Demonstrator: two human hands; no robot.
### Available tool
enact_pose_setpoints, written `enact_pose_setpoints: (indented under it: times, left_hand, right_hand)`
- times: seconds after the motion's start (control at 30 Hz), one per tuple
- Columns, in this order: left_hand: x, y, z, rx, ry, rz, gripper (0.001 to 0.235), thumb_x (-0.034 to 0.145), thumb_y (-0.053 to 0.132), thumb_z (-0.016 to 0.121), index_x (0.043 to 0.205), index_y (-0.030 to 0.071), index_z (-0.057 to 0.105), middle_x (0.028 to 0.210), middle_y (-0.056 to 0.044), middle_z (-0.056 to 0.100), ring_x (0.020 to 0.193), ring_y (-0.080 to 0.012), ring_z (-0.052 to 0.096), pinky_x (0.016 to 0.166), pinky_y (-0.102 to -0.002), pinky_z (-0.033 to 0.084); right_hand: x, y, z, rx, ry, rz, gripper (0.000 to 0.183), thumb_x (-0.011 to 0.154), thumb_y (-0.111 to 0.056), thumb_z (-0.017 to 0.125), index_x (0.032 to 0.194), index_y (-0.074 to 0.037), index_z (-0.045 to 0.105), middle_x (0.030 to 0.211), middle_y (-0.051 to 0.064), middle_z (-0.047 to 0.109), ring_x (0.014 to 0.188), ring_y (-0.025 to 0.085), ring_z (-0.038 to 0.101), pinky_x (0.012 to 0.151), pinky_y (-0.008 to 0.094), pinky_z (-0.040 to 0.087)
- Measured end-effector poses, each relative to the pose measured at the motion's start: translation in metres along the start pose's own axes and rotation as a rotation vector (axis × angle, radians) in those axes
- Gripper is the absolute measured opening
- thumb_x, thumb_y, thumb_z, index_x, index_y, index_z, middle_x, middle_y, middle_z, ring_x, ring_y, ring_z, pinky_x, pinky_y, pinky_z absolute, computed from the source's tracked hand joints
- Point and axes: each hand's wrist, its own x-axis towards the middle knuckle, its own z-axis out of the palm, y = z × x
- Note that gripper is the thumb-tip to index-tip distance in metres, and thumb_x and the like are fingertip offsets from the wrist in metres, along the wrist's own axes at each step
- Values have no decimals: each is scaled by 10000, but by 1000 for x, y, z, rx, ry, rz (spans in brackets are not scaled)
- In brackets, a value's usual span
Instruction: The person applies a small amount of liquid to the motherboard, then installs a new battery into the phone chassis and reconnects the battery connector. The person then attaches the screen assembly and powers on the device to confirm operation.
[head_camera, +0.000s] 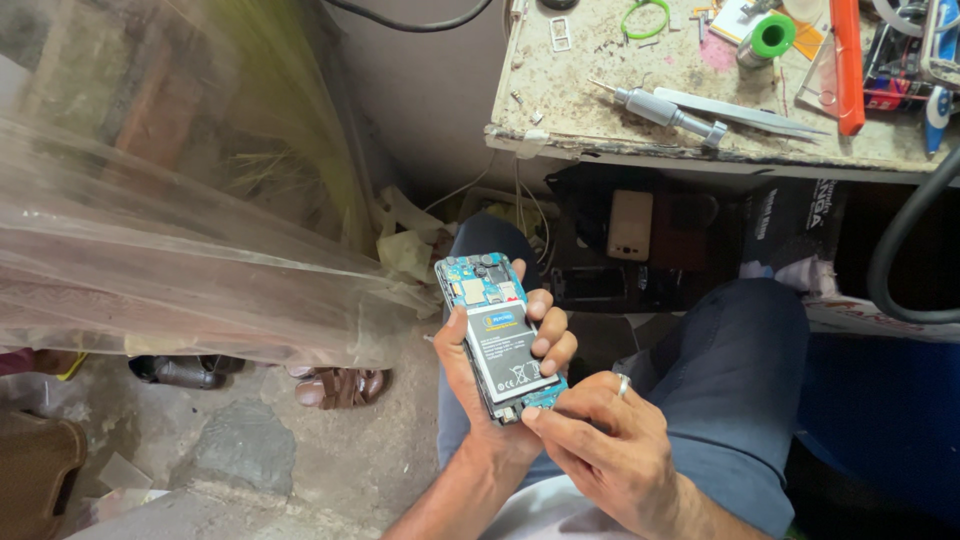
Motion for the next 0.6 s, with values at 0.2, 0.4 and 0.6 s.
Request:
enact_pose_setpoints:
  times: [0.2,0.4,0.6]
  left_hand:
    - [-1,2,3,18,-82,3,711,924,488,602,1460,40,471,1004,-124,487,751,-187,471,608,-297,455]
    - [0,1,2,34,-116,16,723,936,491,614,1479,38,463,1004,-124,484,759,-181,473,611,-294,455]
    - [-2,0,3,38,-99,22,739,932,492,608,1496,42,453,1004,-118,491,750,-175,473,599,-287,453]
  right_hand:
    - [-2,0,4,-23,45,28,370,771,-84,896,1087,-76,704,877,9,631,766,139,643,624,274,523]
    - [-2,-1,4,-25,45,9,370,748,-87,887,1086,-78,739,854,1,621,750,136,630,612,270,525]
    - [0,-1,1,-27,32,-34,364,753,-66,864,1097,-62,746,854,7,631,740,141,624,611,273,518]
